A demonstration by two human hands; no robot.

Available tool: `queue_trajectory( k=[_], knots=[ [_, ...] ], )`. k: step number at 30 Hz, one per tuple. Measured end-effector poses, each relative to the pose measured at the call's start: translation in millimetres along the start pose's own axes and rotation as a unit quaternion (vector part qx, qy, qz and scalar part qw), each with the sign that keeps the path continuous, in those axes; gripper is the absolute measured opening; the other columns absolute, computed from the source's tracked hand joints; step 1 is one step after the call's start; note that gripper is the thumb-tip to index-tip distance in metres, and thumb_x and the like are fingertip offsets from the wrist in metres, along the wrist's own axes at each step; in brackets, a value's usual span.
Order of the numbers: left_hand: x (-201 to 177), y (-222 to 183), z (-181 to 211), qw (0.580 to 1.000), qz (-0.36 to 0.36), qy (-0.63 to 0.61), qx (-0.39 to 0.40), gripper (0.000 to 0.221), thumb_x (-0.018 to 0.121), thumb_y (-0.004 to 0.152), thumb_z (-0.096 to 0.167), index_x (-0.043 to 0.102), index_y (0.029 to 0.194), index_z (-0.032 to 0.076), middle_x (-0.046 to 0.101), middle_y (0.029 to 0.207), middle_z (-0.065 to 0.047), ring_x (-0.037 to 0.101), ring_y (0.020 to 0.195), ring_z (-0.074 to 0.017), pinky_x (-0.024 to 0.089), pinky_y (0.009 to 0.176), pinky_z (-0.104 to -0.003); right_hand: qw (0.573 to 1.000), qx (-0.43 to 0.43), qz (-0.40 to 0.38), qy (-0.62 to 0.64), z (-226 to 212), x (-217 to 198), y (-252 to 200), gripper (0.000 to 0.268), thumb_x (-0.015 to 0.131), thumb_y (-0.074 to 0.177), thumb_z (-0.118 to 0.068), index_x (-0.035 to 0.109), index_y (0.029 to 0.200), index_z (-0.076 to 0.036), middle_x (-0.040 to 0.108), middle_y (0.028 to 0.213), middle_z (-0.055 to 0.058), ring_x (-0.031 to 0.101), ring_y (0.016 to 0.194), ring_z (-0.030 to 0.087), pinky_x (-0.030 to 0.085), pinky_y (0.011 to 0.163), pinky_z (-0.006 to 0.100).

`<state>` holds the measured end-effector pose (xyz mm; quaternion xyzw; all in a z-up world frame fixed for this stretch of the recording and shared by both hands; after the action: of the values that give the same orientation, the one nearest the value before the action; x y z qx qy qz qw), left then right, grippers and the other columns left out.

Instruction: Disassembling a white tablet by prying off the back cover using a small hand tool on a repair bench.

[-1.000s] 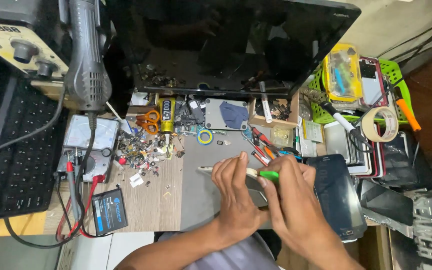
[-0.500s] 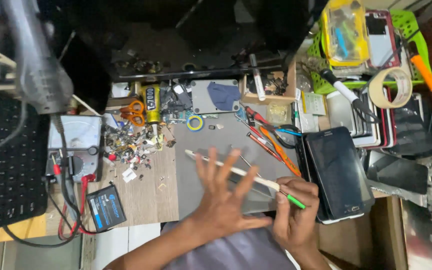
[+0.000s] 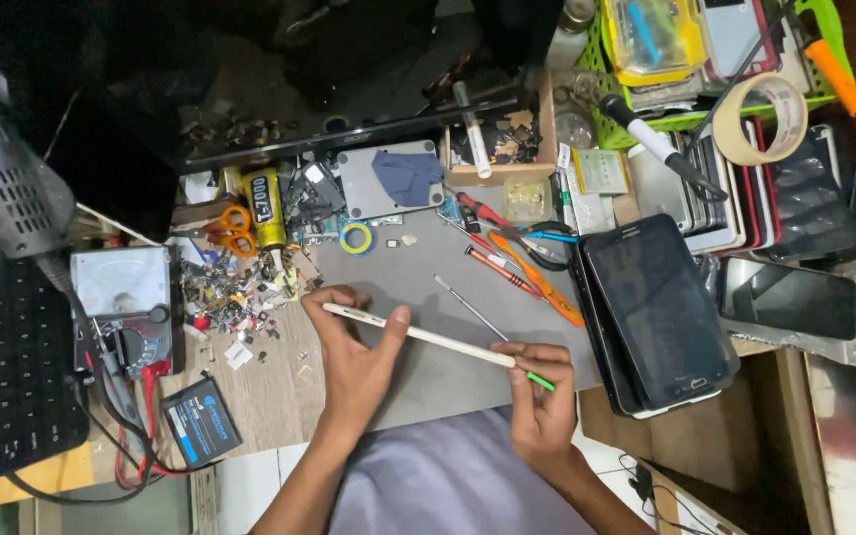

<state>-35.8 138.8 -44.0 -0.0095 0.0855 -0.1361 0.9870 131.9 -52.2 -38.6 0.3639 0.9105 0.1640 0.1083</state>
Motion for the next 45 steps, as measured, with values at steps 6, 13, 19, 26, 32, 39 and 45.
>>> queue_trajectory(
  k=[6, 13, 19, 26, 32, 39, 45],
  knots=[
    [-0.6, -3.4, 3.3, 1.000, 0.007, -0.014, 0.018, 0.049, 0.074, 0.086, 0.026, 0.033, 0.110, 0.012, 0.040, 0.110, -0.008, 0.052, 0.104, -0.0191, 0.041, 0.100, -0.032, 1.000, -0.012, -0.017, -0.008, -12.1, 2.2, 10.1, 0.011, 0.047, 0.104, -0.002, 0.047, 0.114, -0.006, 0.046, 0.112, 0.016, 0.075, 0.104, 0.039, 0.061, 0.098, 0.048],
    [-2.5, -8.5, 4.5, 1.000, 0.024, 0.007, 0.000, 0.050, 0.074, 0.085, 0.025, 0.033, 0.110, 0.012, 0.040, 0.111, -0.007, 0.052, 0.106, -0.0195, 0.040, 0.101, -0.033, 0.980, -0.039, -0.114, -0.161, -44.8, -2.4, 34.2, 0.013, 0.049, 0.102, 0.004, 0.050, 0.113, -0.002, 0.048, 0.110, 0.015, 0.079, 0.106, 0.037, 0.059, 0.093, 0.036],
    [-1.8, -9.9, 3.2, 1.000, 0.022, -0.010, 0.002, 0.053, 0.076, 0.084, 0.024, 0.032, 0.111, 0.013, 0.039, 0.110, -0.007, 0.051, 0.108, -0.0206, 0.040, 0.102, -0.034, 0.852, 0.058, -0.333, -0.400, -37.0, 4.5, 42.7, 0.028, 0.057, 0.098, -0.015, 0.056, 0.125, -0.007, 0.056, 0.122, 0.009, 0.066, 0.109, 0.032, 0.054, 0.087, 0.048],
    [-2.9, -8.1, 1.3, 0.999, 0.030, 0.020, 0.008, 0.055, 0.078, 0.081, 0.027, 0.034, 0.109, 0.010, 0.041, 0.109, -0.008, 0.051, 0.104, -0.0201, 0.039, 0.098, -0.033, 0.776, 0.059, -0.463, -0.425, -48.3, 33.2, 60.7, 0.010, 0.044, 0.104, -0.014, 0.047, 0.094, -0.011, 0.051, 0.097, 0.011, 0.056, 0.083, 0.038, 0.047, 0.078, 0.048],
    [-2.3, -4.7, 2.9, 0.999, 0.031, 0.031, 0.000, 0.054, 0.080, 0.082, 0.028, 0.036, 0.108, 0.010, 0.041, 0.107, -0.007, 0.050, 0.102, -0.0190, 0.040, 0.099, -0.031, 0.776, -0.015, -0.334, -0.535, -45.8, 34.2, 46.8, 0.011, 0.046, 0.094, -0.006, 0.054, 0.100, -0.011, 0.053, 0.103, 0.013, 0.053, 0.079, 0.036, 0.045, 0.076, 0.044],
    [-2.2, -4.4, 5.4, 0.999, 0.042, 0.027, 0.008, 0.051, 0.079, 0.083, 0.026, 0.036, 0.106, 0.009, 0.040, 0.107, -0.008, 0.050, 0.102, -0.0195, 0.040, 0.099, -0.031, 0.804, -0.088, -0.263, -0.527, -62.2, 36.0, 53.2, 0.012, 0.049, 0.095, -0.001, 0.058, 0.099, -0.008, 0.055, 0.099, 0.014, 0.054, 0.076, 0.035, 0.044, 0.075, 0.042],
    [-1.8, -3.8, 8.0, 0.998, 0.047, 0.032, 0.013, 0.052, 0.080, 0.083, 0.025, 0.037, 0.107, 0.008, 0.041, 0.106, -0.008, 0.050, 0.103, -0.0196, 0.039, 0.100, -0.031, 0.791, -0.077, -0.278, -0.540, -74.4, 45.3, 64.6, 0.017, 0.040, 0.099, -0.001, 0.054, 0.094, -0.010, 0.050, 0.091, 0.009, 0.055, 0.079, 0.030, 0.042, 0.095, 0.041]
  ],
)
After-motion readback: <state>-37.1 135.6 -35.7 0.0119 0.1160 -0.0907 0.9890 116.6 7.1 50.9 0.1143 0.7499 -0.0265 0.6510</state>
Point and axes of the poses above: each hand's wrist, its own y-axis towards the middle knuckle, its own x-axis out of the palm, z = x × y, the point moved 10 cm from there along y, towards the middle knuckle
